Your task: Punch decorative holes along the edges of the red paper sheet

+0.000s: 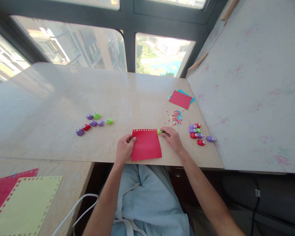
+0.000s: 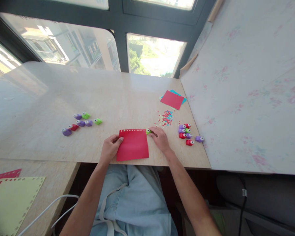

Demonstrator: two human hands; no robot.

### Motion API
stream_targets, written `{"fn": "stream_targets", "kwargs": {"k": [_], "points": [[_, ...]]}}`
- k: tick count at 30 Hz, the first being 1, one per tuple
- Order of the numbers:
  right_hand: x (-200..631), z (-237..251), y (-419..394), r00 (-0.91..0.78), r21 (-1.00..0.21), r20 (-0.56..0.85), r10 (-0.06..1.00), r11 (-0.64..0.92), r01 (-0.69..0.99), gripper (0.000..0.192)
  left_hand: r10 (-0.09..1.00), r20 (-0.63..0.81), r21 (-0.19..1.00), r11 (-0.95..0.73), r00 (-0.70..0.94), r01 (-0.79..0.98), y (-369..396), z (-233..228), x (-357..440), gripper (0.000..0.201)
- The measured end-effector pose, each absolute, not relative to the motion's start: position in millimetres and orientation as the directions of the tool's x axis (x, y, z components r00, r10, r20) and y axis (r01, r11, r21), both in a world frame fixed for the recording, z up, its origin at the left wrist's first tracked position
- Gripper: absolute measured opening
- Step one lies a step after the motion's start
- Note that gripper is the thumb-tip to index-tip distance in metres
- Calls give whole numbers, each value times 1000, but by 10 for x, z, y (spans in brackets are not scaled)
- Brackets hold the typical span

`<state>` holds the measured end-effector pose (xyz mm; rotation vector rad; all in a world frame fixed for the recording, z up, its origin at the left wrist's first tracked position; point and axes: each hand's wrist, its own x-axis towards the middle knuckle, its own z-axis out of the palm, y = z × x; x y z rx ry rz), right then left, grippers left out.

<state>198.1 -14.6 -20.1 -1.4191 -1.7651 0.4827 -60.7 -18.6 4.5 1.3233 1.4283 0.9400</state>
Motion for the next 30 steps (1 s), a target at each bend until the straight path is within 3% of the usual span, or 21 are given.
{"fn": "stream_targets", "kwargs": {"k": [19, 26, 30], "points": [[1979, -190, -150, -19, -732, 327, 945, 266, 628, 23, 980, -191, 972, 180, 60, 151, -193, 39, -633, 32], [1980, -194, -153, -16, -730, 341, 940, 275, 625, 22, 982, -188, 970, 188, -11, 157, -160, 40, -578, 29], [1990, -205, -151, -24, -732, 339, 941, 279, 622, 22, 977, -165, 971, 185, -136, 152, -146, 21, -515, 30]]}}
